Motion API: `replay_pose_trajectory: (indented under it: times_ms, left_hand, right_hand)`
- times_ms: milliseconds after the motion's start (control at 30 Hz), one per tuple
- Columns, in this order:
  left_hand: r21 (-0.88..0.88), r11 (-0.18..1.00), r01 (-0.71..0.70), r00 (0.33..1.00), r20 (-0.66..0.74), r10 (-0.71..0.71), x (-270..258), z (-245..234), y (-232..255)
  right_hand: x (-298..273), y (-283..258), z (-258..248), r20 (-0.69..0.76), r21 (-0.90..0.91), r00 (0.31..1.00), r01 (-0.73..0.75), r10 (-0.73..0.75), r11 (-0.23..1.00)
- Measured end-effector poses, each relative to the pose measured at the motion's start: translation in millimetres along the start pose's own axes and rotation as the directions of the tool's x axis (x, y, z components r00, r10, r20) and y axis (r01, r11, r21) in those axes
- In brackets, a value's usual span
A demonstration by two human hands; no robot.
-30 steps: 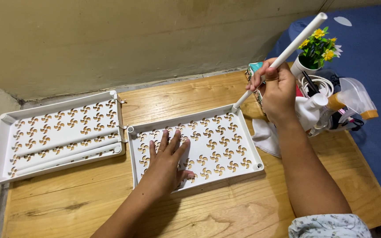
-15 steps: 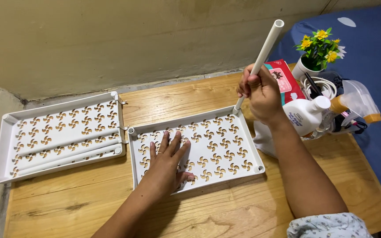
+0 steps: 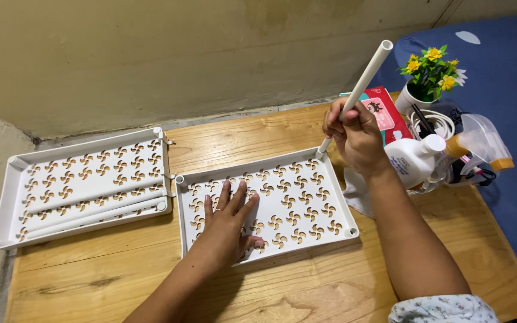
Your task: Assemble a two-tier plastic shelf organizer and clean the components.
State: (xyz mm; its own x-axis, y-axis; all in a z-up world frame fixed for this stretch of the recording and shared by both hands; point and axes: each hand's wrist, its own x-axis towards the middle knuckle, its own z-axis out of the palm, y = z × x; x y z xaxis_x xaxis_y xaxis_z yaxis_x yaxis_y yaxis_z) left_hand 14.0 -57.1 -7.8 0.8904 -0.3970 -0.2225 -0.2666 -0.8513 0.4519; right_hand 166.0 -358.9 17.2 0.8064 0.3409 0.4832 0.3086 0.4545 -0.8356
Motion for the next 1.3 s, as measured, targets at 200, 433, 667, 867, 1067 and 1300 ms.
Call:
replay_pose_trajectory:
  times_ms: [200,433,667,867,1067,1300]
  left_hand:
    - [-0.017,1.000,-0.018,1.000,-0.022,0.017,-4.6,-3.5,2.7]
    - [-0.029,0.999,-0.030,0.999,-0.027,0.029,-7.7,-5.5,3.9]
    - [0.002,1.000,-0.028,0.999,-0.024,0.028,-6.2,-5.7,3.3]
    - [0.019,0.999,-0.048,0.998,-0.038,0.049,-8.0,-6.8,3.4]
    - [0.020,0.998,-0.060,0.997,-0.049,0.061,-12.1,-12.8,6.1]
    - [-0.080,0.992,-0.096,0.985,-0.152,0.083,-13.8,-29.8,-1.4]
  right_hand:
    - [0.2,2.3,1.1,-0.038,0.029,0.999,0.005,-0.004,1.000]
    - [-2.4,-1.5,15.9,-0.078,-0.087,0.996,0.044,-0.051,0.995]
    - [-11.5,26.7,20.9,-0.245,-0.349,0.957,0.065,-0.158,0.935]
    - [-19.9,24.2,28.0,-0.298,-0.578,0.925,0.023,-0.237,0.816]
    - [-32.3,-3.8,32.6,-0.264,-0.766,0.899,0.025,-0.349,0.642]
    - [-76.2,-51.1,75.7,-0.240,-0.916,0.882,-0.067,-0.406,0.396]
